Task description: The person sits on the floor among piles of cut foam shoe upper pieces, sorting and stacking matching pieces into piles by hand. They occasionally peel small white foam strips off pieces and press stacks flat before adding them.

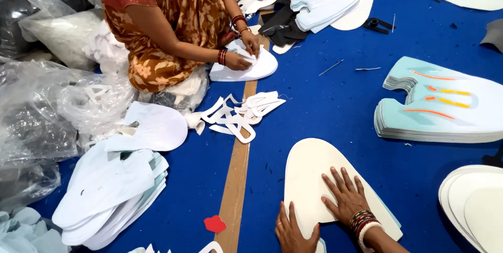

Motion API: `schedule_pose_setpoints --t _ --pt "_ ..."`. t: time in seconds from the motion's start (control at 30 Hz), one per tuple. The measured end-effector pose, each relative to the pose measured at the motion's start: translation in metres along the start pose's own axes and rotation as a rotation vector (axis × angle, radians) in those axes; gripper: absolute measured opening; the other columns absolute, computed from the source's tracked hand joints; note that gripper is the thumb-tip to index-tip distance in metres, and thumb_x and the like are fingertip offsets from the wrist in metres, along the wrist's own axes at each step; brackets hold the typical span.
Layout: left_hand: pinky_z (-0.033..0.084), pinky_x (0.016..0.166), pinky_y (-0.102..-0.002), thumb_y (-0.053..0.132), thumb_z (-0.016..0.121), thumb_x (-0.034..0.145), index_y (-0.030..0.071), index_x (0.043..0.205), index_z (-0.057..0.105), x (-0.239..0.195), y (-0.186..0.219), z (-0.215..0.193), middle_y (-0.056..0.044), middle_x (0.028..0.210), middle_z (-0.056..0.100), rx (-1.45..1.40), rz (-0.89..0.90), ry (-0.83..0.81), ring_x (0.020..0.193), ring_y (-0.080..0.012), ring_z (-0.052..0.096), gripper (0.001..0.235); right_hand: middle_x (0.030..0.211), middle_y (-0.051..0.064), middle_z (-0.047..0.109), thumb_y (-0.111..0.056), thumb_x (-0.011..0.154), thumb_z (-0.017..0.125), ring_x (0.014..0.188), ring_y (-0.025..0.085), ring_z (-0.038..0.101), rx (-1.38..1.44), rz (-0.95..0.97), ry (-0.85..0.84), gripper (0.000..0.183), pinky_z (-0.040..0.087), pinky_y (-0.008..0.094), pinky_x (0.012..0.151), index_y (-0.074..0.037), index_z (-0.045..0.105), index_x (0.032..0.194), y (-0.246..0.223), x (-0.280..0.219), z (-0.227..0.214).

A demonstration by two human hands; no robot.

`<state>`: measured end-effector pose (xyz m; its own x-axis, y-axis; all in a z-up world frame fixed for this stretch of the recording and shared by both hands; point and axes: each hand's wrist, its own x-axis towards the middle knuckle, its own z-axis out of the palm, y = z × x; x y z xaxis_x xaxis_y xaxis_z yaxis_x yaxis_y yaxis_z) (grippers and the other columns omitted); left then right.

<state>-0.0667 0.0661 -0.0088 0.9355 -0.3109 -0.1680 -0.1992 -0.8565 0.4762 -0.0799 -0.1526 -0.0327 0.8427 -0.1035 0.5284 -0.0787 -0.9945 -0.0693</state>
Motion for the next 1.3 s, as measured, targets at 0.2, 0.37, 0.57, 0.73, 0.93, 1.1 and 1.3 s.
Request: schedule_pose_setpoints --t 0.2,0.37,0.57,0.73,0.93,1.1,1.3 --pt "0.021 0.115 -0.056 0.059 0.077 0.081 0.009 0.155 0.024 -0.005 -0.002 0.000 -0.024 0.166 0.016 -0.022 0.039 0.051 0.144 -0.0418 0.023 0.104 0.165 0.001 0.011 -0.067 0.090 0.031 0.152 0.024 0.002 0.019 -0.001 -0.028 0.074 0.002 0.056 0.120 -0.035 0.019 0.155 0.001 -0.001 0.002" --pt "0.023 0.114 -0.054 0.057 0.078 0.079 0.010 0.154 0.027 -0.010 0.001 -0.003 -0.023 0.162 0.019 -0.046 0.059 0.104 0.144 -0.0403 0.026 0.102 0.165 0.001 0.011 -0.067 0.090 0.030 0.152 0.024 0.002 0.018 -0.003 -0.044 0.073 0.003 0.054 0.118 -0.035 0.019 0.155 0.000 -0.002 0.001" --pt "0.023 0.115 -0.055 0.058 0.076 0.080 0.011 0.156 0.025 -0.010 0.009 -0.016 -0.022 0.162 0.019 -0.041 0.031 0.065 0.145 -0.0395 0.025 0.102 0.165 0.001 0.010 -0.067 0.091 0.029 0.152 0.024 0.002 0.034 0.002 -0.062 0.073 0.003 0.053 0.117 -0.035 0.019 0.155 0.000 -0.002 0.000" --pt "0.022 0.114 -0.056 0.059 0.076 0.081 0.011 0.156 0.024 -0.013 0.012 -0.023 -0.022 0.161 0.019 -0.049 0.019 0.052 0.145 -0.0402 0.023 0.103 0.166 0.001 0.010 -0.066 0.091 0.029 0.152 0.024 0.003 0.029 0.002 -0.089 0.072 0.003 0.053 0.117 -0.036 0.020 0.155 0.001 -0.004 0.002" --pt "0.022 0.116 -0.056 0.058 0.072 0.086 0.014 0.149 0.042 0.011 0.003 -0.047 -0.020 0.158 0.029 -0.173 -0.050 -0.007 0.143 -0.0393 0.028 0.082 0.165 0.001 0.010 -0.068 0.090 0.029 0.152 0.024 0.003 0.040 -0.003 -0.115 0.073 0.003 0.053 0.116 -0.035 0.019 0.155 0.001 -0.005 0.002" --pt "0.035 0.115 -0.046 0.036 0.069 0.092 0.016 0.136 0.062 0.039 0.007 -0.060 -0.012 0.151 0.051 -0.574 -0.024 0.113 0.139 -0.0332 0.040 0.049 0.165 0.001 0.010 -0.068 0.090 0.027 0.151 0.024 0.003 0.026 0.012 -0.110 0.073 0.003 0.054 0.120 -0.036 0.018 0.155 0.002 -0.004 0.005" --pt "0.039 0.116 -0.045 0.031 0.068 0.093 0.014 0.142 0.054 0.077 0.031 -0.047 -0.012 0.153 0.051 -1.145 -0.042 0.064 0.145 -0.0287 0.043 0.054 0.165 0.000 0.013 -0.067 0.092 0.027 0.152 0.024 0.005 0.033 0.030 -0.167 0.070 0.004 0.051 0.118 -0.037 0.020 0.156 0.002 -0.003 0.002"
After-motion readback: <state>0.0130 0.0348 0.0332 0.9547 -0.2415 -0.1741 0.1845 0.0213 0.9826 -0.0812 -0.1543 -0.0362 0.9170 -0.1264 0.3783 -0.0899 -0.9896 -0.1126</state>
